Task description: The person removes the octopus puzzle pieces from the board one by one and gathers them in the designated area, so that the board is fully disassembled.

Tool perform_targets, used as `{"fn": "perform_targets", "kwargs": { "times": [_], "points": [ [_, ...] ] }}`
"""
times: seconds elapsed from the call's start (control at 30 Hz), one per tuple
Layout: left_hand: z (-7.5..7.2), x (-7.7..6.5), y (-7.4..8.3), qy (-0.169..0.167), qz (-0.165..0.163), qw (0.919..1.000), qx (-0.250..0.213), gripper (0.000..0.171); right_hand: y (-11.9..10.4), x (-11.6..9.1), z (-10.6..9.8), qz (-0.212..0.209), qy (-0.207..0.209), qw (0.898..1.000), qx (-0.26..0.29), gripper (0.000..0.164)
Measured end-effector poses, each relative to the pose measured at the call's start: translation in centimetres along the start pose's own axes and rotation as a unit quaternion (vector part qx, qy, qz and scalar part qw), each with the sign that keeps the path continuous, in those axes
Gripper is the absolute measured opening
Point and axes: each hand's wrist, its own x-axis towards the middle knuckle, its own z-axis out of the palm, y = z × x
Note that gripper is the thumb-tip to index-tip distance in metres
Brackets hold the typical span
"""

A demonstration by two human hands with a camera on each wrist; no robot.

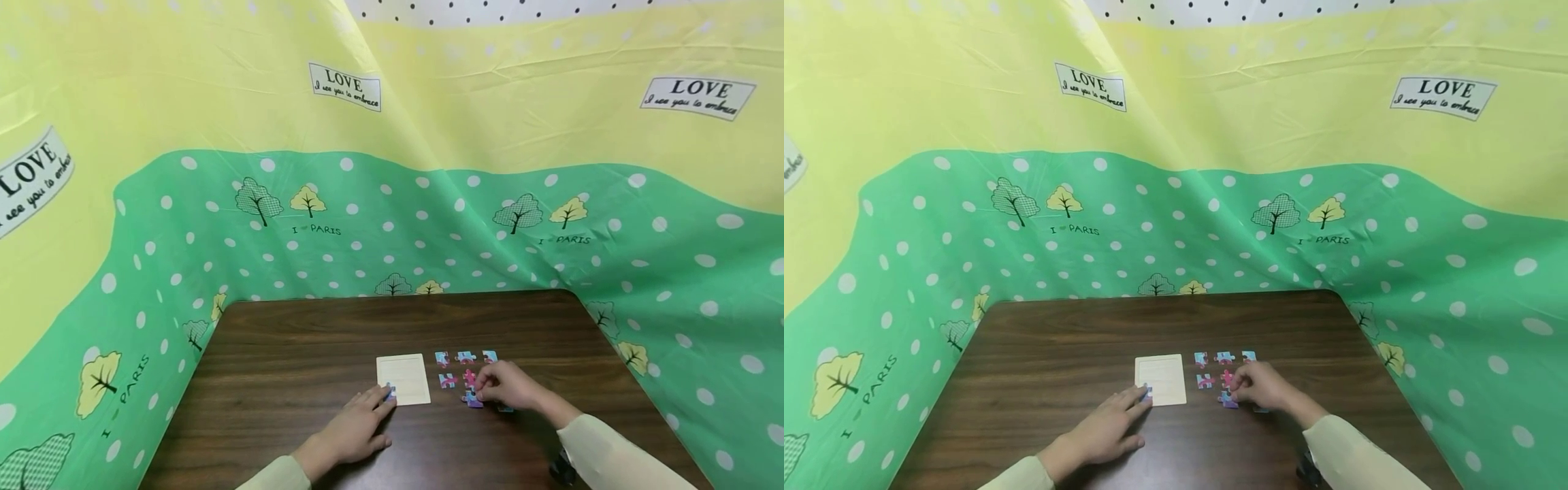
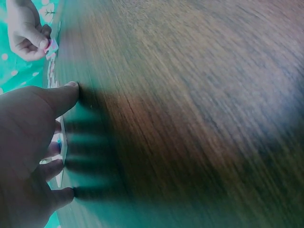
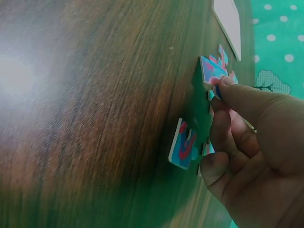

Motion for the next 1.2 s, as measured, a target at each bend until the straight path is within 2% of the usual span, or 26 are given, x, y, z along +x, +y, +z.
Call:
{"fn": "perform_targets", "kwargs": {
  "times": [0.13, 0.33, 0.63, 0.8, 1.2],
  "points": [
    [-0.1, -0.1, 0.0, 0.006, 0.005, 1.0000, 0.002, 0.070, 0.0, -0.3, -0.1, 0.012, -0.003, 1.000, 0.003, 0.007],
    [-0.4, -0.1, 0.1, -0.003, 0.000, 1.0000, 0.002, 0.070, -0.1, -0.4, 0.1, 0.015, 0.000, 1.000, -0.001, 0.007],
    [-0.2, -0.1, 0.1, -0.008, -0.006, 0.9999, 0.006, 0.070, 0.1, -0.3, 0.7, 0.010, 0.017, 0.999, -0.050, 0.012],
    [-0.2, -0.1, 0.0, -0.006, -0.005, 0.9999, 0.007, 0.070, 0.1, -0.2, 0.9, 0.012, 0.017, 0.998, -0.058, 0.013],
    [-0.2, -0.2, -0.3, 0.009, 0.018, 0.9997, 0.013, 0.068, 0.0, -0.1, 1.1, 0.018, 0.022, 0.997, -0.072, 0.013]
  ]
}}
